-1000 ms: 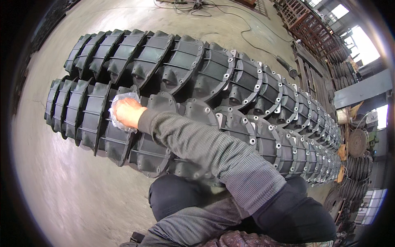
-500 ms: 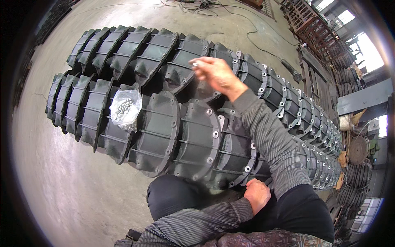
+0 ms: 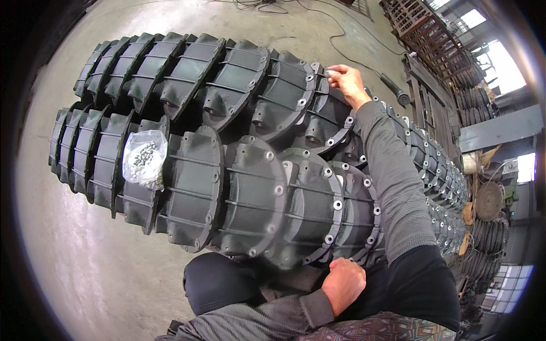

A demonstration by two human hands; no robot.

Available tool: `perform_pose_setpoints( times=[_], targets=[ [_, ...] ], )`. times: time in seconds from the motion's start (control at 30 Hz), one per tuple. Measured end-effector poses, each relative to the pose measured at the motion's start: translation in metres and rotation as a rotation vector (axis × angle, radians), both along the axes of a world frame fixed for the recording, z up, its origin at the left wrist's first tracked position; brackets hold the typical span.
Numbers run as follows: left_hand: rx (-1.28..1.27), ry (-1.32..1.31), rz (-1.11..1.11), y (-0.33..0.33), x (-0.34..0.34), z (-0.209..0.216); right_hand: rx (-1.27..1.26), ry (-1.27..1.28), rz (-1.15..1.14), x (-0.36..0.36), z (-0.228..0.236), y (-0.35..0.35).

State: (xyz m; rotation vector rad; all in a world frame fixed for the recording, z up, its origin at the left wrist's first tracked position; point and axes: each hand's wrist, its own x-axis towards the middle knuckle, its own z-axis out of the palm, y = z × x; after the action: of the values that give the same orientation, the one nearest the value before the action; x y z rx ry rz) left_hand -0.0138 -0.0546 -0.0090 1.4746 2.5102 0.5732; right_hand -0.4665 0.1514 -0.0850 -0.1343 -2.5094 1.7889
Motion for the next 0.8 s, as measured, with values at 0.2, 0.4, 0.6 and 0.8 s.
perform_pose_setpoints(
  times=[0.2, 0.4, 0.6, 0.8],
  targets=[
    [-0.015, -0.063, 0.000, -0.011, -0.013, 0.016, 0.420, 0.029, -0.087, -0.039, -0.021, 0.036],
    [-0.101, -0.068, 0.010, -0.008, -0.017, 0.017, 0.759, 0.151, -0.066, -0.064, -0.043, 0.046],
    [-0.104, -0.065, 0.026, -0.010, -0.016, 0.013, 0.871, 0.293, 0.013, -0.076, -0.055, 0.052],
    [-0.051, -0.188, 0.176, 0.003, -0.001, 0.000, 1.037, 0.424, 0.147, -0.082, -0.054, 0.052]
  ],
)
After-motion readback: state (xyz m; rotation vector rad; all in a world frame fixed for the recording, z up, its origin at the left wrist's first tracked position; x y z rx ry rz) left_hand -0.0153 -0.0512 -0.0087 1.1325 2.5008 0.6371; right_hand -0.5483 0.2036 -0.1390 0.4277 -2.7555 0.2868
